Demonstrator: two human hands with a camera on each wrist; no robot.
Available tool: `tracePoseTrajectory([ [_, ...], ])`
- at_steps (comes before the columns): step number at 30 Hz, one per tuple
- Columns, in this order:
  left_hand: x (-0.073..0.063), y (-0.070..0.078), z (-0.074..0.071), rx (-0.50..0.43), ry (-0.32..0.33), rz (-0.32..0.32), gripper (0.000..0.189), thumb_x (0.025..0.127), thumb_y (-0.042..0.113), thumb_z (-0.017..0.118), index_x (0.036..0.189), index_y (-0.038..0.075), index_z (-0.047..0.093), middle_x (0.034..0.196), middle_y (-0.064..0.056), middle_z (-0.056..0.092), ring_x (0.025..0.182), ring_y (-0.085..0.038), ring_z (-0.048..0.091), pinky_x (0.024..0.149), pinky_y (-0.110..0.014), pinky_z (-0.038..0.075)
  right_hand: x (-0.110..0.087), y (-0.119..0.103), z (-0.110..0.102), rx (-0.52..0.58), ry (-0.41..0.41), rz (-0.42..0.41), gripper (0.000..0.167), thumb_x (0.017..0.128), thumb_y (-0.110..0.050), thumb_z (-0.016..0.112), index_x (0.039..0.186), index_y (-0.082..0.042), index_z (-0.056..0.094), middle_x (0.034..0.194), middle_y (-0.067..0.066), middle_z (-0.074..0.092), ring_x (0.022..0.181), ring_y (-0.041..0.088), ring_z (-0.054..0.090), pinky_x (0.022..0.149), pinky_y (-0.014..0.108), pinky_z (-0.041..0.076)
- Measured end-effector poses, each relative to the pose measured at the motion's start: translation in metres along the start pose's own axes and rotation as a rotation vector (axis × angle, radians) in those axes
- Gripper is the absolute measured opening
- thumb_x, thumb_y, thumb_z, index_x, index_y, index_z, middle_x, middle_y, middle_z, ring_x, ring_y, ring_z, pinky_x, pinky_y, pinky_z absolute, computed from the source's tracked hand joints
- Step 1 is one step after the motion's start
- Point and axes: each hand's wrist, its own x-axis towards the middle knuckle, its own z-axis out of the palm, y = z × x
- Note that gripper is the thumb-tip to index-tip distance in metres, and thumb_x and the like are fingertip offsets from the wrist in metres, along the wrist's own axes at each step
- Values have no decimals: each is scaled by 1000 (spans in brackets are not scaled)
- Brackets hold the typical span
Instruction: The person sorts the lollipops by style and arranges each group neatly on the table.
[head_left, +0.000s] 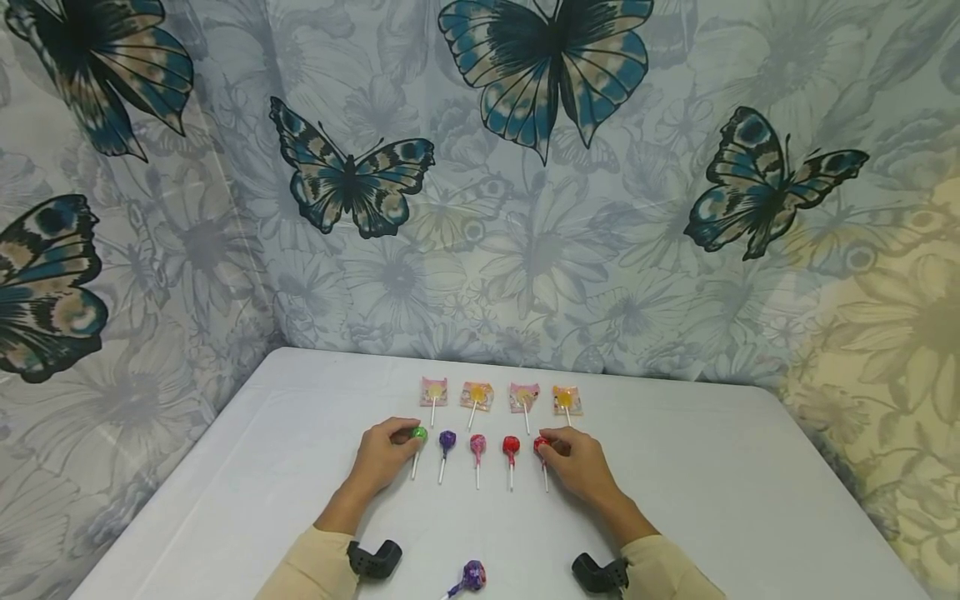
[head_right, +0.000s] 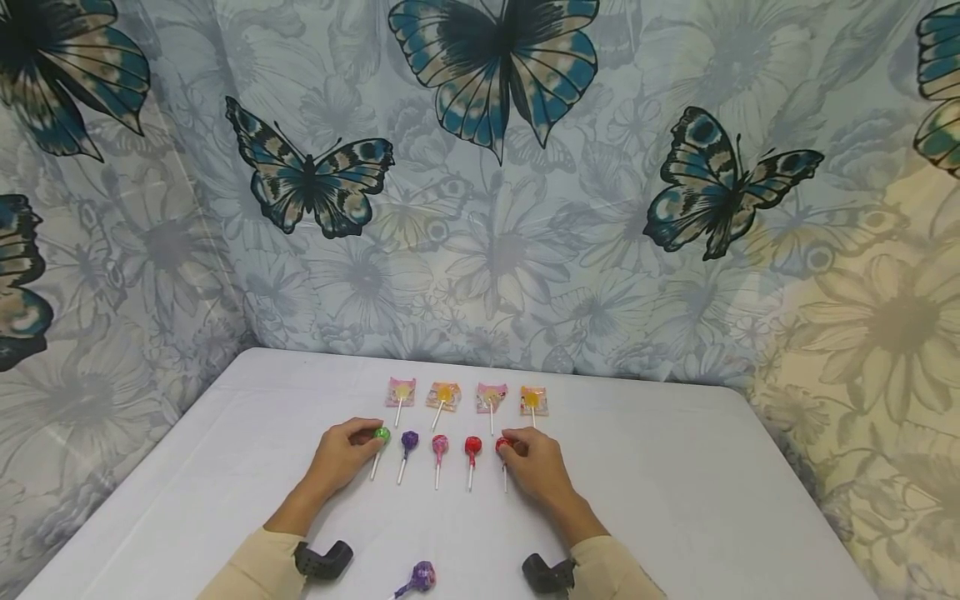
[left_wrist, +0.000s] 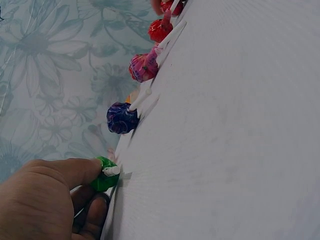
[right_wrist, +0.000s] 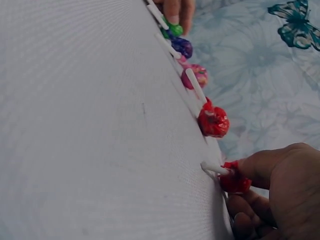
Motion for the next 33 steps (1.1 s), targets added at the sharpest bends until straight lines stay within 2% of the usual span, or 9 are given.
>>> tracePoseTrajectory([
  [7, 0, 0, 0, 3, 2, -7, 27, 81, 4, 76, 108, 4, 71, 94, -2, 68, 83, -15, 61, 75, -30, 52, -1, -2, 0, 20, 2, -27, 24, 83, -7, 73, 107, -4, 72, 80, -5, 63, 70, 14, 53, 62, 29, 47],
  [20, 0, -1, 0, -3, 4, -4, 27, 81, 4, 76, 108, 3, 71, 92, -1, 67, 82, -15, 61, 74, -30, 52, 1, -5, 2, 10, -11, 9, 28, 83, -12, 76, 109, -6, 71, 78, -4, 60, 70, 13, 52, 62, 30, 45],
  [27, -1, -1, 1, -8, 1, -5, 27, 81, 4, 76, 108, 4, 71, 93, -1, 67, 82, -14, 61, 74, -30, 52, -3, -12, -8, 38, 13, 23, 32, 84, -16, 76, 114, -6, 70, 101, 5, 66, 78, 15, 59, 63, 29, 50],
  [33, 0, 0, -1, -18, 2, 12, 27, 81, 3, 76, 108, 3, 71, 94, -3, 68, 83, -16, 61, 74, -30, 52, -12, -26, -26, 19, 64, -36, 34, 84, -19, 76, 115, -8, 70, 106, 6, 66, 82, 17, 60, 65, 30, 51],
])
